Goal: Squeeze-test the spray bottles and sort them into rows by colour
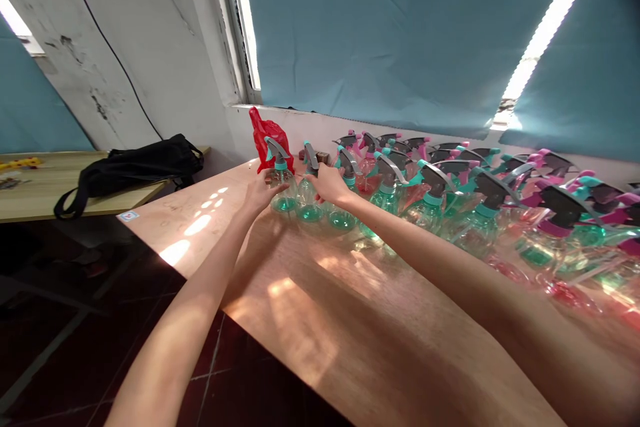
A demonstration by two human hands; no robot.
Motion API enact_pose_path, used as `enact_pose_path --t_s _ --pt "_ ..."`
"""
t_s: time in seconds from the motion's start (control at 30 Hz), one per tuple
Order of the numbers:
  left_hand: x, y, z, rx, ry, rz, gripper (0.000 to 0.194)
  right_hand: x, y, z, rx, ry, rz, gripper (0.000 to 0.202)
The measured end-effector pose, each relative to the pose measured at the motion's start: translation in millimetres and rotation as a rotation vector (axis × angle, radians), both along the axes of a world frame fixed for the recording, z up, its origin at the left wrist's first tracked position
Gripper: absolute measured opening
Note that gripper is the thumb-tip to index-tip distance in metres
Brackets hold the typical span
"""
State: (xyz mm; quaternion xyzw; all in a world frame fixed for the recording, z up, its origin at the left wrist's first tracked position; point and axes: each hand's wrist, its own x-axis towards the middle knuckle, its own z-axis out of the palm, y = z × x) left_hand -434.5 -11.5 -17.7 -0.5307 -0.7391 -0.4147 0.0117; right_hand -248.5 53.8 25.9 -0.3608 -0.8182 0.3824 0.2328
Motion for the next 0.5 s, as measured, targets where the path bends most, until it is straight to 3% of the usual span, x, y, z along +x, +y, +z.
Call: enact_pose_path --t_s 0.1,0.27,0.37,0.5 --pt "2 -5 0.5 0.002 -0.001 0.021 0.034 1 0 2.0 0.019 -0.015 0.005 0.035" --pt "16 -34 -1.7 0.064 -0.017 0.079 0.064 6 -3 4.9 0.052 -0.042 0.051 0.035" --pt "38 -62 -5.0 0.088 -0.048 0.071 0.06 14 -12 4.7 0.091 -0.042 0.099 0.033" --pt "79 -97 -13.1 0.015 -0.103 -0.075 0.062 44 -39 2.3 0.2 0.002 0.215 0.032"
